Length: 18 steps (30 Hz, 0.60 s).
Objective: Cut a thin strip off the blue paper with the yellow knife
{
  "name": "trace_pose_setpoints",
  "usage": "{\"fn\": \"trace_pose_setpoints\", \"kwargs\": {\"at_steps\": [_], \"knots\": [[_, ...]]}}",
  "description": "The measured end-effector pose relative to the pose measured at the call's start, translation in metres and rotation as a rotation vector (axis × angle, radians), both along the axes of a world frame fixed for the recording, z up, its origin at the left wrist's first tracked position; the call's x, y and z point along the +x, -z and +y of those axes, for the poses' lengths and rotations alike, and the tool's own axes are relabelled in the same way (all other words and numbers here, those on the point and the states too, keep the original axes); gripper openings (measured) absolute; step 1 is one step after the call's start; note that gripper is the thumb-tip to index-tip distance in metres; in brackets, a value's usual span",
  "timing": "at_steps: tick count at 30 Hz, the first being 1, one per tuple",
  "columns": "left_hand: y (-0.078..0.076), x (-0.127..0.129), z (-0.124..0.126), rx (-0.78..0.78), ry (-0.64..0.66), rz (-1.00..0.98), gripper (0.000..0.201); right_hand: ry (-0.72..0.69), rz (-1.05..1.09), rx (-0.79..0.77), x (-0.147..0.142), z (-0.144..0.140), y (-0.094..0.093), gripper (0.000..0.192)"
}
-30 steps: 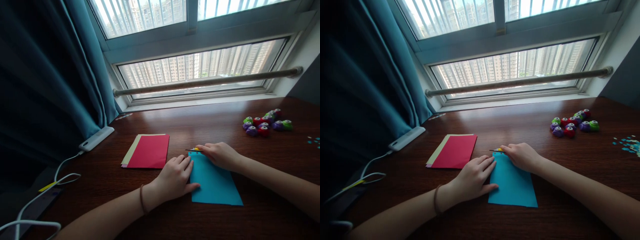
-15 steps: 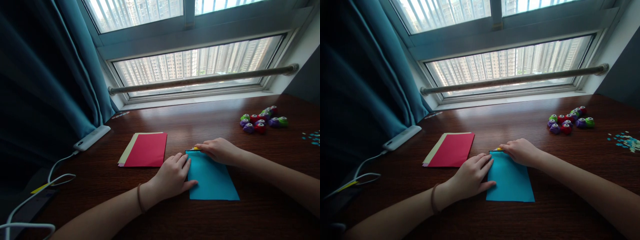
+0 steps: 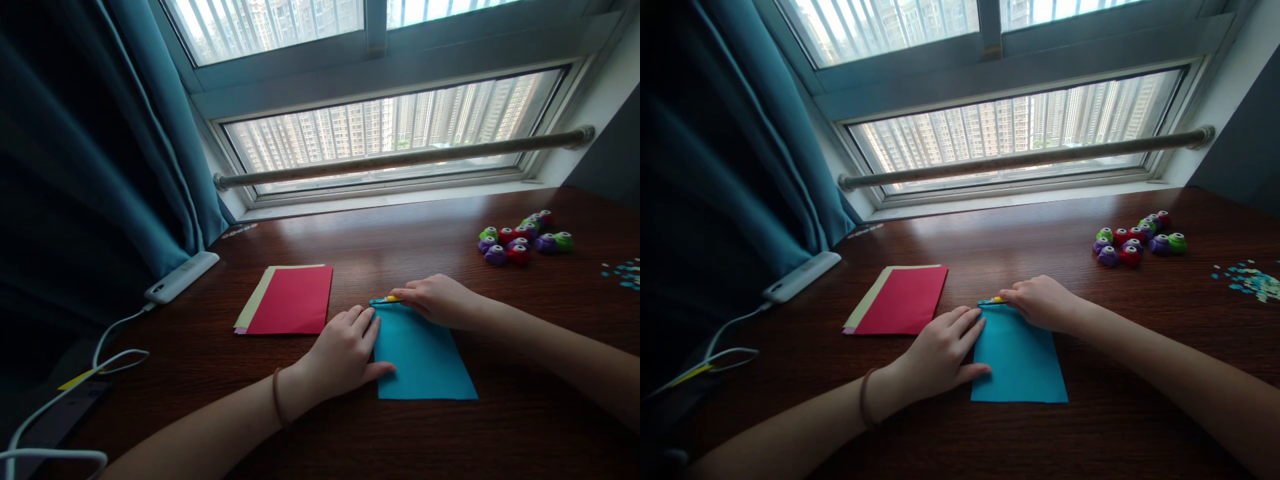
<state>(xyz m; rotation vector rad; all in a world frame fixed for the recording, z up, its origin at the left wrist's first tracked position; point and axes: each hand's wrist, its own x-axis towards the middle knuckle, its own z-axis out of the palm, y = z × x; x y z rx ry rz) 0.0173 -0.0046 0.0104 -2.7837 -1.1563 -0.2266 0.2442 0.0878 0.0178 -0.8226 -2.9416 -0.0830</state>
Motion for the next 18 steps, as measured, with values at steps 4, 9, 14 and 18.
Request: {"fn": "trace_pose_setpoints", "kwargs": {"at_steps": [4,9,14,18], "knots": [[0.000,-0.001,0.000,-0.003,-0.002,-0.009,0.071,-0.006,-0.011,0.010,0.000,-0.001,-0.001,0.024],[0.000,-0.001,0.000,-0.018,-0.026,-0.017,0.071,-0.001,-0.023,0.013,-0.002,-0.003,-0.003,0.023],[-0.003,0.000,0.001,-0.013,-0.007,-0.013,0.071,0.014,-0.045,0.006,-0.004,-0.007,-0.007,0.028],[-0.005,0.001,0.000,-0.014,0.001,0.011,0.070,0.018,-0.069,-0.001,-0.006,-0.007,-0.011,0.027]]}}
